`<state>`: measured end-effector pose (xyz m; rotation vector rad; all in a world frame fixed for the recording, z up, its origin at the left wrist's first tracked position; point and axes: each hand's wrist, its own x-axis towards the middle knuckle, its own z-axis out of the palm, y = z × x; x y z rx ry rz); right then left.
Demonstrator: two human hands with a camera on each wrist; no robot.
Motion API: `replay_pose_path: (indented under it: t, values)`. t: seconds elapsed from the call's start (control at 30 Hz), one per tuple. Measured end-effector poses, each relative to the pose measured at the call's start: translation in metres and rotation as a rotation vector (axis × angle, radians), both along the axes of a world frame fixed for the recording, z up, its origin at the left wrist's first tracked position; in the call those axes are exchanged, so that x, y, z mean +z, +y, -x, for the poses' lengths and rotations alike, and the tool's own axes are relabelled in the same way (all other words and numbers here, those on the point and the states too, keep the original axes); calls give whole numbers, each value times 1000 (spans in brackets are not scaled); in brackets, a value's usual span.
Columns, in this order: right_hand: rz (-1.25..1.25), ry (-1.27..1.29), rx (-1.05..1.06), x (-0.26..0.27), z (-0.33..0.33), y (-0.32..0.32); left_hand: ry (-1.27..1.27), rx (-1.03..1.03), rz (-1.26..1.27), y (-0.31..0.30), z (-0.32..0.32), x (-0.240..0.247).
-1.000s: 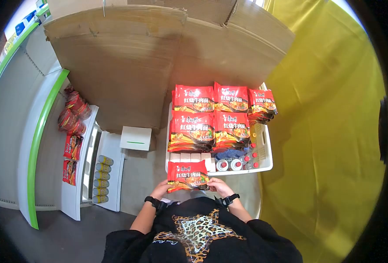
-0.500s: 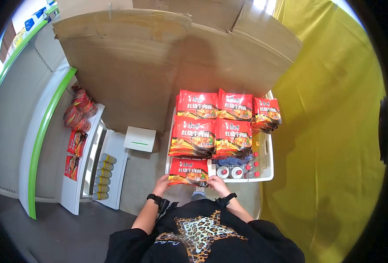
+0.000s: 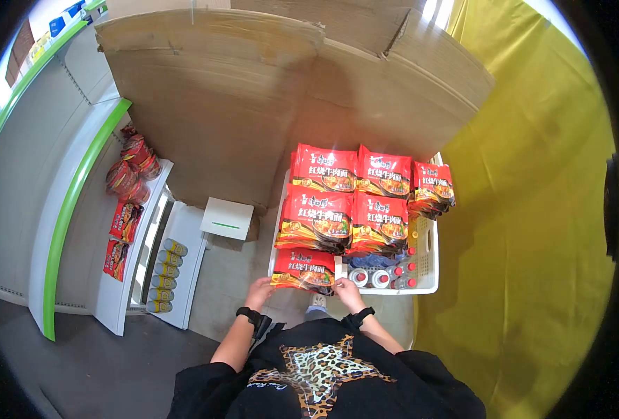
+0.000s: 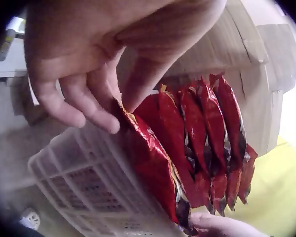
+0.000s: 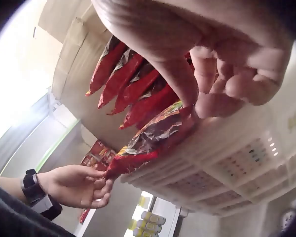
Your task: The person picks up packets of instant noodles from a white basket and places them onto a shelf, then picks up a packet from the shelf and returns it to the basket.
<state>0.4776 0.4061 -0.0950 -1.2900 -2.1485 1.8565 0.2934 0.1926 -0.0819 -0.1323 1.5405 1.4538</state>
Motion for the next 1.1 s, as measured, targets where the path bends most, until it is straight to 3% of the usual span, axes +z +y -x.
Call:
replay_pose_path:
  t: [0.07,0.23,0.37,0.47,0.53,0.67,0.8,0.97,1.1]
  values:
    - [-225,-55,70,-2,-1,0,33,-15,49,-1,-2,-4]
    - [-204,-75,164,-16,-5,4,151,-149,78,-6,-5,-12]
    - [-68,-22,272,-21,-11,8,48,-64,51,-10,-9,1]
    - [140,-18,276,6,-8,8,-104,-171,32,-12,-6,28]
    - [250,16,282,30,-6,8,-191,-364,-160,-16,0,40]
    - [417,103,433,70,-6,11,-145,-487,-244,-25,4,70]
    - [516,249,506,105,-1,10,-161,-481,-377,-32,10,116]
    - [400,292,611,204,11,21,-108,-547,-462,-23,28,193]
    - [57,398,488,261,23,40,90,-543,-495,3,48,239]
